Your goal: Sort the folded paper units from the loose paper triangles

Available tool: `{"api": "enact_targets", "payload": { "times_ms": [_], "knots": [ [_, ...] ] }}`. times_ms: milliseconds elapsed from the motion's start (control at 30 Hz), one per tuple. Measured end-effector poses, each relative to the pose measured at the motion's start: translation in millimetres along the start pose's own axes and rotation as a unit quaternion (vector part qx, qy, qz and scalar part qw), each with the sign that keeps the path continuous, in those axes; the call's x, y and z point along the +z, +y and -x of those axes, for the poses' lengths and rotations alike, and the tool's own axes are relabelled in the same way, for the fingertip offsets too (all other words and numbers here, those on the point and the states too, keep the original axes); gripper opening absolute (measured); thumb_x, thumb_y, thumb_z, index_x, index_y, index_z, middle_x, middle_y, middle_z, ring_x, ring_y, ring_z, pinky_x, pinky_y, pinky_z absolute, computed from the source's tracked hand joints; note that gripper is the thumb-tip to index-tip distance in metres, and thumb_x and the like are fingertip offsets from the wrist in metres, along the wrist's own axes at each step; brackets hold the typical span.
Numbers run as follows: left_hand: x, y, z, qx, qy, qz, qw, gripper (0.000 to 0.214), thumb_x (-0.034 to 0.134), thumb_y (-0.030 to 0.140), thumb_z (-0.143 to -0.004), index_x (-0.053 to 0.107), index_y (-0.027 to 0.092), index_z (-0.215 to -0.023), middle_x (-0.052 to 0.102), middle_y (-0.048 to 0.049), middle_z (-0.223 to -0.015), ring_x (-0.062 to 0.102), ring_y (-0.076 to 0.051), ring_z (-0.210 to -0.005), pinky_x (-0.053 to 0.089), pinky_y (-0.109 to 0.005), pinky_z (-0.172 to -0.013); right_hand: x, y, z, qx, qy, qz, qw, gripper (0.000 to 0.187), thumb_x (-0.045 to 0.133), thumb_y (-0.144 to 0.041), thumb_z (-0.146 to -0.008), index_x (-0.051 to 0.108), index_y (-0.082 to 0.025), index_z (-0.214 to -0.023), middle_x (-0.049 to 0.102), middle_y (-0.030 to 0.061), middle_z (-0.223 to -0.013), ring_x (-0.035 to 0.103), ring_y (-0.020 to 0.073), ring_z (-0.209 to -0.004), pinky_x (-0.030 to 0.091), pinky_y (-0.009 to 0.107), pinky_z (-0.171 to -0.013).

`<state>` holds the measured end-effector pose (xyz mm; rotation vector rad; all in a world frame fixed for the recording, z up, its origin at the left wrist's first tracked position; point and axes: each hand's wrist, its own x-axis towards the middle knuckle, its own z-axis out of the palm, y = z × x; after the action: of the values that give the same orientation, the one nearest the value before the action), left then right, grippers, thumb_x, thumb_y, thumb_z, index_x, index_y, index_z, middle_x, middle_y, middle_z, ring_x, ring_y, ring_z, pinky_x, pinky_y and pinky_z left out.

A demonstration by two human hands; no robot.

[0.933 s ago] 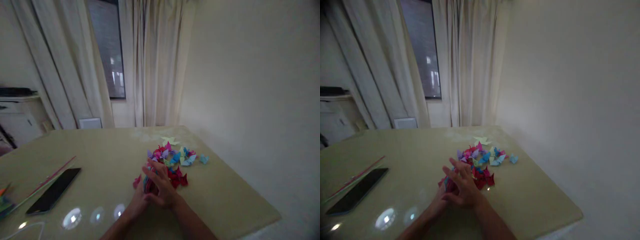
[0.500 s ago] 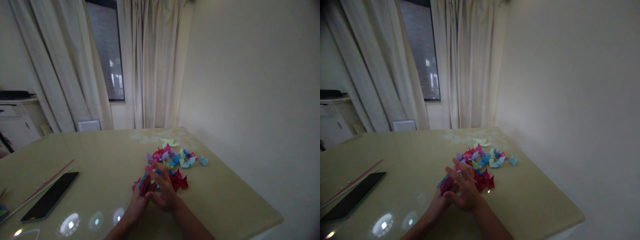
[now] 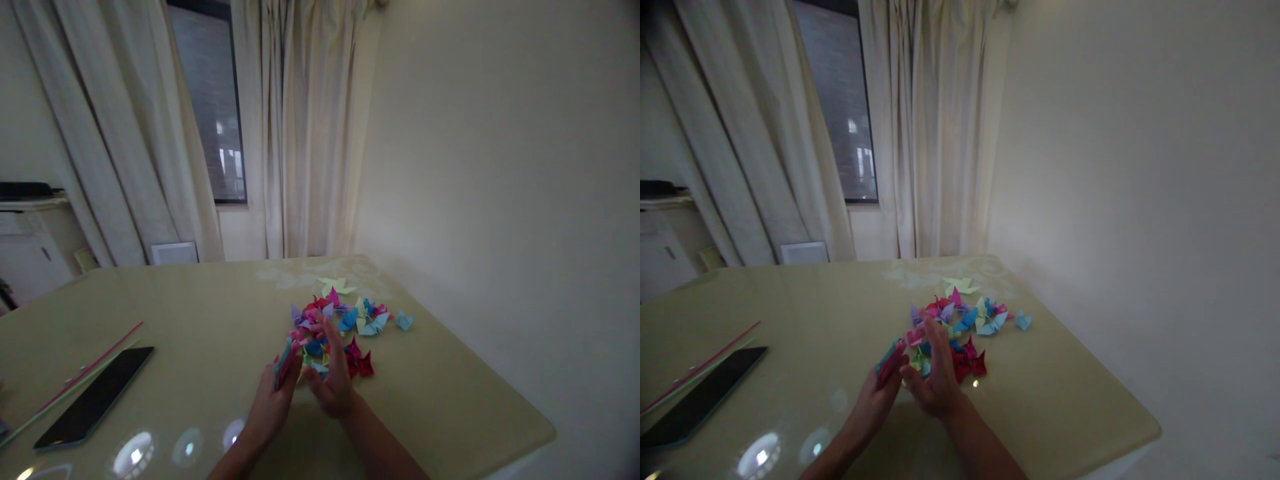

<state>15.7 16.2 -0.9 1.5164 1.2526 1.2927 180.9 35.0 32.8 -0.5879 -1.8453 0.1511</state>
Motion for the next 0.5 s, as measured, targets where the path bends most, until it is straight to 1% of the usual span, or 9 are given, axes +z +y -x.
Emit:
{"api": "enact_targets", "payload": {
  "times_ms": [33,100,133,167,200,267,400,467,500],
  "knots": [
    [-1.0,1.6,-0.3,0.007,-0.004,-0.011,1.0,0.06,0.059,0.073,-0.086,0.077,0.017,-0.096,0.076,-0.0089,-0.086,0.067,-0.027,-0.08,0.057,-0.035,-0.079,-0.3,0.2,-0.5,-0.003,-0.017,0.009,1.0,0.07,0.045,-0.056,-0.107,0.024,-0.031,-0.168,0.038,0.0136,-0.166,0.048,0.0324,-0.142,0.042,0.052,-0.115],
    [-1.6,4.4,0.0,0.024,-0.009,-0.021,0.999,0.055,0.063,0.071,-0.082,0.073,0.017,-0.08,0.072,-0.0074,-0.077,0.065,-0.025,-0.075,0.056,-0.032,-0.072,-0.6,-0.9,-2.6,-0.01,-0.088,0.032,0.996,0.059,0.049,-0.06,-0.104,0.046,-0.036,-0.158,0.038,0.0097,-0.167,0.048,0.0332,-0.141,0.041,0.052,-0.115],
    [-1.2,5.8,0.5,0.031,-0.012,-0.021,0.999,0.054,0.065,0.07,-0.081,0.07,0.017,-0.074,0.07,-0.0067,-0.074,0.064,-0.024,-0.072,0.055,-0.031,-0.07,-0.4,-1.9,-3.7,-0.014,-0.119,0.04,0.992,0.057,0.051,-0.062,-0.103,0.053,-0.037,-0.154,0.039,0.009,-0.167,0.048,0.0336,-0.14,0.041,0.052,-0.115],
    [-0.2,7.1,1.0,0.036,-0.014,-0.017,0.999,0.052,0.066,0.068,-0.081,0.068,0.016,-0.072,0.069,-0.0062,-0.072,0.063,-0.023,-0.072,0.055,-0.03,-0.069,0.1,-3.0,-4.3,-0.016,-0.136,0.042,0.99,0.059,0.053,-0.064,-0.102,0.053,-0.036,-0.154,0.039,0.0095,-0.167,0.048,0.0338,-0.141,0.041,0.051,-0.116],
    [1.1,8.1,1.5,0.034,-0.016,-0.011,0.999,0.05,0.066,0.066,-0.08,0.067,0.016,-0.072,0.068,-0.0055,-0.071,0.062,-0.022,-0.071,0.054,-0.029,-0.068,0.9,-4.0,-4.4,-0.019,-0.135,0.039,0.99,0.063,0.052,-0.064,-0.102,0.049,-0.035,-0.157,0.039,0.0109,-0.167,0.047,0.0338,-0.141,0.041,0.051,-0.116],
    [4.1,9.0,2.3,0.016,-0.021,0.005,1.0,0.046,0.069,0.062,-0.08,0.067,0.016,-0.077,0.066,-0.0037,-0.071,0.059,-0.019,-0.066,0.052,-0.027,-0.063,2.8,-4.8,-2.7,-0.024,-0.104,0.025,0.994,0.071,0.05,-0.062,-0.103,0.034,-0.03,-0.165,0.039,0.0139,-0.166,0.045,0.0334,-0.145,0.041,0.051,-0.117],
    [6.9,5.3,1.8,-0.027,-0.048,0.023,0.998,0.044,0.069,0.06,-0.082,0.068,0.016,-0.078,0.061,-0.0011,-0.061,0.055,-0.015,-0.054,0.046,-0.024,-0.053,3.7,-2.1,1.8,-0.012,-0.001,0.005,1.0,0.077,0.045,-0.055,-0.107,0.011,-0.027,-0.17,0.033,0.0154,-0.169,0.042,0.0326,-0.149,0.041,0.052,-0.118],
    [6.0,3.5,1.0,-0.02,-0.055,0.022,0.998,0.047,0.066,0.063,-0.082,0.069,0.016,-0.077,0.063,-0.0031,-0.061,0.058,-0.017,-0.057,0.049,-0.026,-0.056,1.5,-0.6,1.3,-0.004,0.016,0.011,1.0,0.074,0.045,-0.053,-0.107,0.014,-0.029,-0.17,0.028,0.0141,-0.172,0.04,0.0333,-0.15,0.039,0.053,-0.118],
    [5.3,3.3,0.7,-0.009,-0.051,0.023,0.998,0.049,0.065,0.065,-0.082,0.071,0.016,-0.078,0.067,-0.0049,-0.065,0.061,-0.019,-0.062,0.052,-0.027,-0.06,0.1,-0.5,0.2,-0.006,-0.008,0.022,1.0,0.07,0.047,-0.054,-0.107,0.023,-0.031,-0.168,0.027,0.0122,-0.172,0.039,0.0338,-0.15,0.038,0.053,-0.119]
  ]
}}
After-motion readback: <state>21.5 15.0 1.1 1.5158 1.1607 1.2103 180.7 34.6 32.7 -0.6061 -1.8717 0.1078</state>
